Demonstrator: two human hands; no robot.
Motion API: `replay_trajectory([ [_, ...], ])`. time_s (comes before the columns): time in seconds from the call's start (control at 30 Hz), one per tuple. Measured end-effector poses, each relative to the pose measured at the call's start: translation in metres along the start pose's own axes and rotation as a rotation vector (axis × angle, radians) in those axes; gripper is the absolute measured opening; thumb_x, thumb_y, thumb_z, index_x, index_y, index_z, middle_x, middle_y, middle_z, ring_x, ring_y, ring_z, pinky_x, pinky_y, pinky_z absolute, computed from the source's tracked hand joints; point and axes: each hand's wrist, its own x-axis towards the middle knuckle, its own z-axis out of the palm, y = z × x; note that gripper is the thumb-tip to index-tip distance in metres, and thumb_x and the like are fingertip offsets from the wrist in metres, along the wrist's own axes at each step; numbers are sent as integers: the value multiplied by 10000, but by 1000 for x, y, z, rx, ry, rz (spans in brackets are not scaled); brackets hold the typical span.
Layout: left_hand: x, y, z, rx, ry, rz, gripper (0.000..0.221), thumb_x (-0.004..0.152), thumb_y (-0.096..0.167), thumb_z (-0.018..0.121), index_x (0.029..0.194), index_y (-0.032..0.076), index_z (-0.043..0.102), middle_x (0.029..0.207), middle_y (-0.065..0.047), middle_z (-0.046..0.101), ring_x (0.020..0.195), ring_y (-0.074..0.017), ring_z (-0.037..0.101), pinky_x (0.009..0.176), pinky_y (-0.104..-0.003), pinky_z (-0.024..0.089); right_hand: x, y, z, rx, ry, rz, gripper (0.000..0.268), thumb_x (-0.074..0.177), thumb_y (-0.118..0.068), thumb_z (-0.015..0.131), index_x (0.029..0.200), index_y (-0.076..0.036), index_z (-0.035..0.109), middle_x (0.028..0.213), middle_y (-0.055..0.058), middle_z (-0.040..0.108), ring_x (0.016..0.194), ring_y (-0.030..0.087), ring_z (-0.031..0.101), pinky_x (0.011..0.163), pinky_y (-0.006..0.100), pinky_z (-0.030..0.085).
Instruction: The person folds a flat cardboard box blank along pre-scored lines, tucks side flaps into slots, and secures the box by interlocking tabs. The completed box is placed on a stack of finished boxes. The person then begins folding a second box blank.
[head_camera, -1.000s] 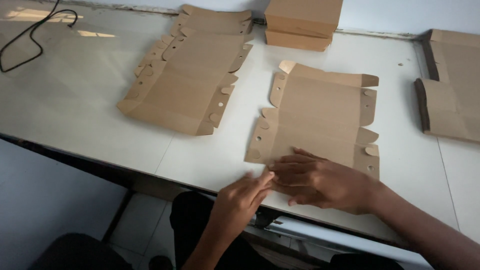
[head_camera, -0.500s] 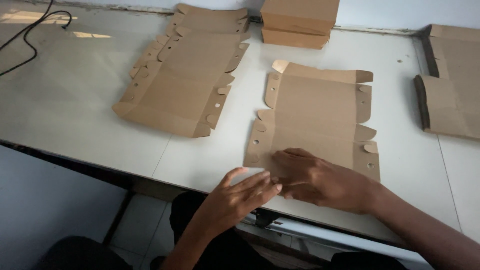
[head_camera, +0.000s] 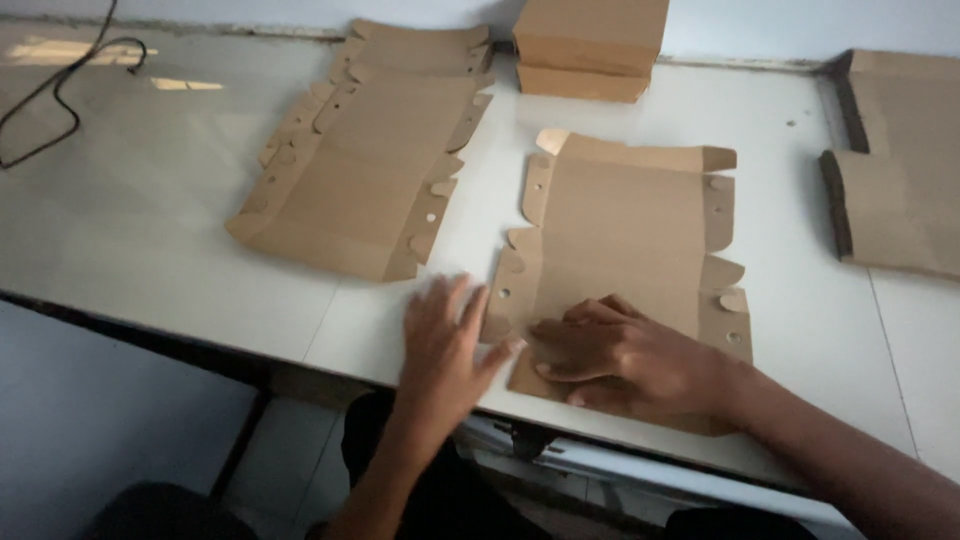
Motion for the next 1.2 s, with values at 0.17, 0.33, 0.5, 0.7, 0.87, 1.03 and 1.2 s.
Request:
replay_trajectory([
  [0.17, 2, 21, -13, -232, -44, 38, 670, 962, 397, 657, 1468, -8, 486, 1355, -217, 581, 1241, -406, 535, 1087, -571, 322, -9, 21, 25, 11, 146, -94, 384, 985, -401, 630, 1145, -91, 791, 1200, 183, 679, 1111, 423, 600, 893, 539, 443],
  [0.33, 2, 42, -1, -427, -9, 161, 341, 995, 161, 548, 1288, 1, 620, 1249, -193, 690, 1093, -390, 625, 1012, -476, 434, -9, 22, 30, -88, 194, -242, 344, 1043, -357, 576, 1001, -42, 708, 1013, 134, 718, 933, 315, 707, 845, 473, 557],
  [0.5, -10, 43, 24, -141, 26, 229, 436, 1039, 261, 520, 1386, 5, 587, 1468, -185, 581, 1408, -401, 480, 1191, -505, 323, -16, 30, 39, -181, 544, -260, 329, 991, -303, 639, 775, -60, 586, 725, 45, 613, 623, 200, 609, 552, 302, 508],
  [0.7, -10, 45, 22, -146, 24, 228, 434, 1007, 262, 615, 1355, 3, 616, 1428, -154, 615, 1354, -384, 523, 1159, -516, 352, -15, 53, 35, -9, 243, 35, 665, 1054, -491, 331, 1501, -14, 458, 1566, 194, 482, 1491, 401, 396, 1231, 558, 297],
  [0.87, -14, 40, 36, -136, 87, 277, 440, 1012, 308, 619, 1295, -27, 656, 1373, -180, 651, 1346, -342, 554, 1180, -473, 365, -13, 58, 40, -98, 97, 118, 783, 1037, -596, 201, 1609, -64, 264, 1683, 154, 277, 1575, 307, 204, 1267, 498, 117],
  [1.03, -18, 41, 33, -85, 60, 302, 496, 961, 313, 697, 1320, -25, 640, 1354, -183, 665, 1361, -337, 546, 1159, -458, 380, -12, 68, 47, -299, 139, 208, 743, 1040, -595, 231, 1597, -116, 339, 1641, 80, 391, 1528, 254, 331, 1242, 528, 155],
  [1.2, -23, 34, 35, -56, -75, 344, 724, 957, 435, 654, 1472, -46, 489, 1518, -209, 526, 1478, -358, 399, 1204, -488, 298, -12, 67, 38, -274, 112, 227, 761, 1038, -589, 260, 1619, -97, 262, 1677, 109, 295, 1569, 291, 191, 1253, 522, 69],
])
